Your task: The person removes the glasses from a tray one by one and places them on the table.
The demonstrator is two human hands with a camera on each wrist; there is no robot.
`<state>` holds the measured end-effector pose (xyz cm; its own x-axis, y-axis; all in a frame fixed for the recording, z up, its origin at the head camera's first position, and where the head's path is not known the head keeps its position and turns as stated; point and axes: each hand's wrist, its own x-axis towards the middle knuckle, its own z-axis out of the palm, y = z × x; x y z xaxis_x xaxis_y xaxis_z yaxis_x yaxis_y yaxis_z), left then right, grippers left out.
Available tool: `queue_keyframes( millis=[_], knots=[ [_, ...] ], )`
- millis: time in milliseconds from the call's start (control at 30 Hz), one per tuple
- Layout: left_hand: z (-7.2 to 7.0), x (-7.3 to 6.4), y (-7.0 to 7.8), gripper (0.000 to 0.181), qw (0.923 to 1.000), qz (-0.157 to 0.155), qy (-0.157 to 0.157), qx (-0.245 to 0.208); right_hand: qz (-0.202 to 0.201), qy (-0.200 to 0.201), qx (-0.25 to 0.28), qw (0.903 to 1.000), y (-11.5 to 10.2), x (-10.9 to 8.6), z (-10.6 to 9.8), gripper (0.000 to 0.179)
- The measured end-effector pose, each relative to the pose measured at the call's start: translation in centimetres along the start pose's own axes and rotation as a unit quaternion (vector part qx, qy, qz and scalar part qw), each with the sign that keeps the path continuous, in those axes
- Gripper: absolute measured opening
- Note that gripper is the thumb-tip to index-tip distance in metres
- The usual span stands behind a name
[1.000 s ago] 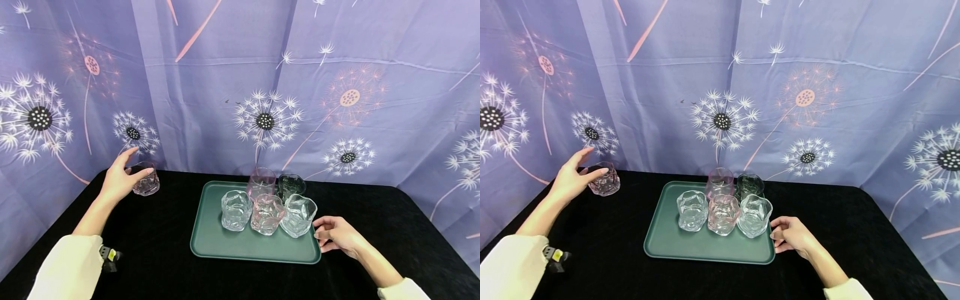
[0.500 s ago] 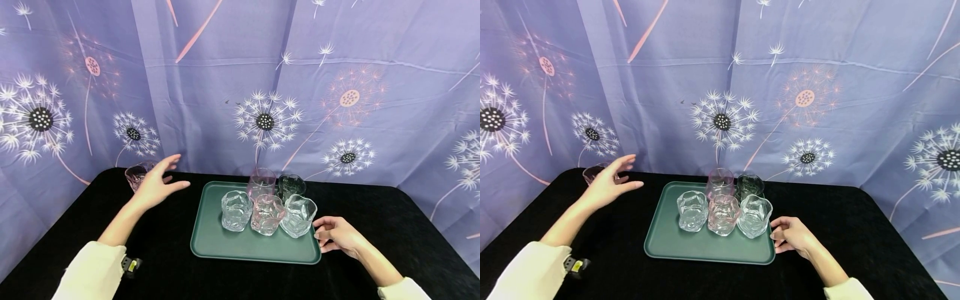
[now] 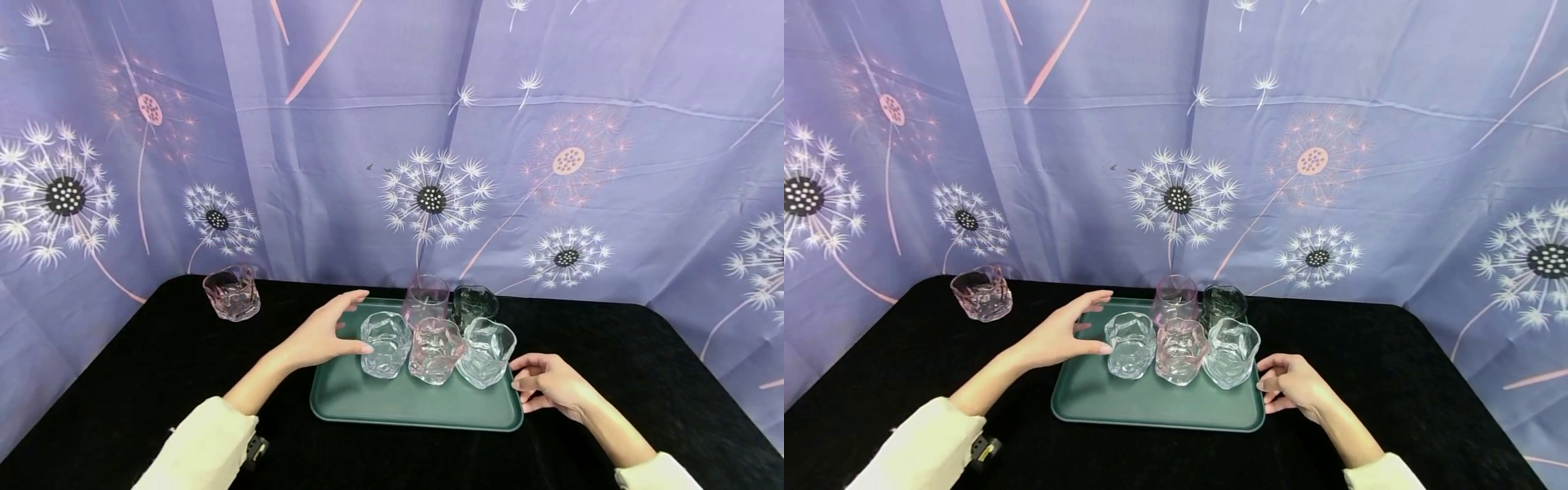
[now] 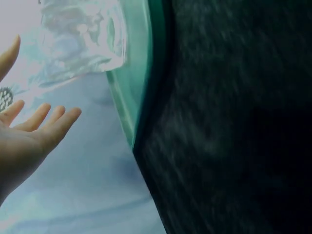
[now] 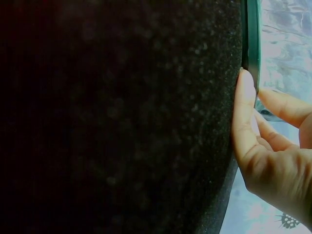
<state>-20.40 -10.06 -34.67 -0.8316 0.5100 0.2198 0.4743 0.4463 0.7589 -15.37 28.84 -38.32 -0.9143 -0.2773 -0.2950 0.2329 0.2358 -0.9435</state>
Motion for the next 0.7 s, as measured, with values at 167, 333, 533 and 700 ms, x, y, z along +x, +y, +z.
queue_keyframes(
  millis=[167, 333, 533, 700],
  knots=[
    [1.5, 0.6, 0.1, 0.087, 0.9991, 0.002, -0.037, 0.021, 0.001, 0.002, -0.002, 1.0000, 0.0, 0.0, 0.0, 0.039],
    [2.5, 0.9, 0.4, 0.089, 0.9981, -0.005, -0.057, 0.024, 0.003, 0.003, -0.004, 1.0000, 0.0, 0.0, 0.0, 0.039],
    [2.8, 0.9, 0.8, 0.088, 0.9983, -0.009, -0.053, 0.022, 0.002, 0.005, -0.004, 1.0000, 0.1, 0.1, 0.0, 0.039],
    [2.8, 0.9, 0.7, 0.087, 0.9983, -0.013, -0.053, 0.023, 0.001, 0.004, -0.004, 1.0000, 0.2, 0.1, -0.1, 0.040]
  ],
)
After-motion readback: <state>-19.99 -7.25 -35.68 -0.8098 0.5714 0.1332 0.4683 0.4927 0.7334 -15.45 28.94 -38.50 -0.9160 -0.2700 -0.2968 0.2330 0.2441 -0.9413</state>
